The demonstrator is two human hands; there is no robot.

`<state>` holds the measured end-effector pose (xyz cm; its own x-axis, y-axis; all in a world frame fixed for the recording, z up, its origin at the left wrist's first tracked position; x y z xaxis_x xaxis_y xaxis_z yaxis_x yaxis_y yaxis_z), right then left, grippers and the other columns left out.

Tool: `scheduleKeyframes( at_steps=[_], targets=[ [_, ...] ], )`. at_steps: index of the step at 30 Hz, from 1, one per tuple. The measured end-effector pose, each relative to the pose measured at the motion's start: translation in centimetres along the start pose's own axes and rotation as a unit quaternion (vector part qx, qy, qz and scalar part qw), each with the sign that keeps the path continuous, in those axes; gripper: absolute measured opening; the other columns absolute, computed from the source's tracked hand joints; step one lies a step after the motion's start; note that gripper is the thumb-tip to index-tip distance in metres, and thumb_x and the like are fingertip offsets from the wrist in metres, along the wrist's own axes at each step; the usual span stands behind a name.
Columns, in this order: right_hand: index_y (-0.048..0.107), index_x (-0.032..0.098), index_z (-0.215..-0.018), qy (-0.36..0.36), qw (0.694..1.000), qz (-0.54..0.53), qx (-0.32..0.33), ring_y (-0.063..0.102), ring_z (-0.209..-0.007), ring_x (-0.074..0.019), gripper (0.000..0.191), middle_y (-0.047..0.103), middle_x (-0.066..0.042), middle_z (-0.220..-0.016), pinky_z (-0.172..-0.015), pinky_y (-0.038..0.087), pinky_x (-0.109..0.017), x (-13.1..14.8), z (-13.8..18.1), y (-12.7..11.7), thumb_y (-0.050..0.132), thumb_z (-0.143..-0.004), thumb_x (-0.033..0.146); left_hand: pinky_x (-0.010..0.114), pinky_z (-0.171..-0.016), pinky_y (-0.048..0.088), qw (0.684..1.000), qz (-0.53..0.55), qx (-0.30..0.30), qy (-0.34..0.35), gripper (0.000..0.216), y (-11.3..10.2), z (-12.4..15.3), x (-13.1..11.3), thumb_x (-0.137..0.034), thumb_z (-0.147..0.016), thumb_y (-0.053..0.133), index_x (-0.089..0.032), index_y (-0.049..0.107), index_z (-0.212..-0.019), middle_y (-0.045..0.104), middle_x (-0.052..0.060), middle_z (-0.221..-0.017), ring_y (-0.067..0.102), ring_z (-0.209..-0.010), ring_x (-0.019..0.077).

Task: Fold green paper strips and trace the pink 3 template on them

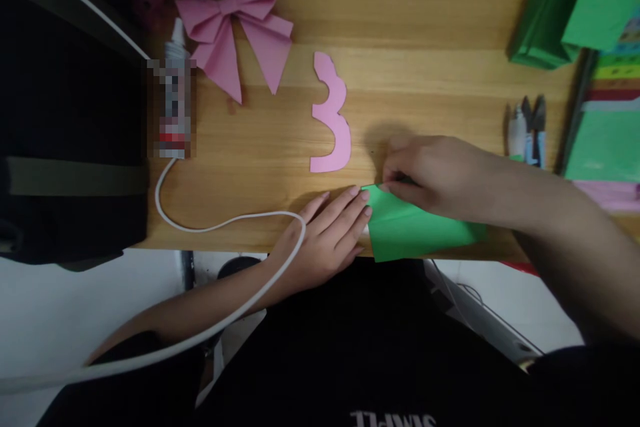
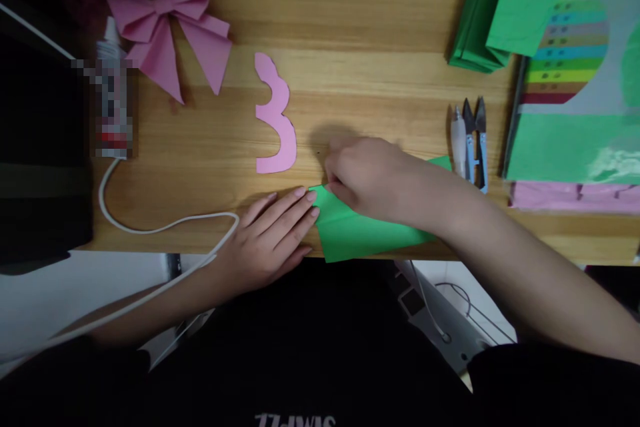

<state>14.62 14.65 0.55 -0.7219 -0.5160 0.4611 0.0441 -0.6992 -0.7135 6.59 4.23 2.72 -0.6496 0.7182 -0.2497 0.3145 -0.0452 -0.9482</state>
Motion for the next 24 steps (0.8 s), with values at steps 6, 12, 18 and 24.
scheduleKeyframes(
  at_steps=[6, 12, 18, 24],
  targets=[
    [0.061, 0.016, -0.073, -0.033, 0.999, -0.015, -0.031, 0.047, -0.062, -0.0142, 0.025, 0.060, -0.007, -0.079, -0.063, 0.032, -0.030, 0.04, 0.19, 0.05, 0.045, -0.090, 0.024, 0.041, -0.105, 0.043, 1.000, 0.003, -0.005, -0.002, 0.040, -0.11, -0.12, 0.02, -0.028, -0.103, 0.040, -0.004, 0.060, -0.129, 0.061, 0.016, -0.139, 0.057, -0.131, 0.0268],
    [0.061, 0.017, -0.072, -0.043, 0.998, -0.008, -0.046, 0.050, -0.065, -0.0146, 0.023, 0.059, -0.005, -0.078, -0.062, 0.031, -0.029, -0.01, 0.06, 0.08, 0.046, -0.088, 0.023, 0.041, -0.106, 0.043, 1.000, -0.002, 0.003, -0.003, 0.040, 0.11, -0.11, -0.02, -0.028, -0.103, 0.042, -0.004, 0.060, -0.128, 0.060, 0.016, -0.140, 0.056, -0.132, 0.0266],
    [0.060, 0.018, -0.072, -0.035, 0.997, -0.013, -0.060, 0.050, -0.064, -0.0144, 0.024, 0.059, -0.005, -0.081, -0.060, 0.030, -0.030, -0.44, 0.18, 0.25, 0.046, -0.089, 0.025, 0.041, -0.104, 0.044, 1.000, -0.010, -0.012, -0.003, 0.040, -0.12, -0.07, -0.12, -0.027, -0.103, 0.040, -0.003, 0.060, -0.128, 0.061, 0.016, -0.139, 0.058, -0.130, 0.0266],
    [0.061, 0.018, -0.071, -0.042, 0.997, -0.010, -0.067, 0.052, -0.064, -0.0148, 0.024, 0.060, -0.005, -0.080, -0.060, 0.031, -0.030, -0.27, 0.24, 0.16, 0.046, -0.089, 0.024, 0.041, -0.106, 0.043, 1.000, -0.013, -0.007, -0.004, 0.041, -0.01, -0.03, -0.14, -0.028, -0.103, 0.041, -0.003, 0.059, -0.129, 0.060, 0.017, -0.140, 0.057, -0.131, 0.0267]
  ],
)
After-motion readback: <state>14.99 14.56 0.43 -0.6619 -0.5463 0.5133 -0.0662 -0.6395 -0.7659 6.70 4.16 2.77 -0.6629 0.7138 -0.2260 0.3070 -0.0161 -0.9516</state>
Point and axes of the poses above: each hand's wrist, its own z-axis away from the middle knuckle, its own y-axis out of the palm, x = y × z, the point moved 9 cm from there along -z, towards the middle knuckle
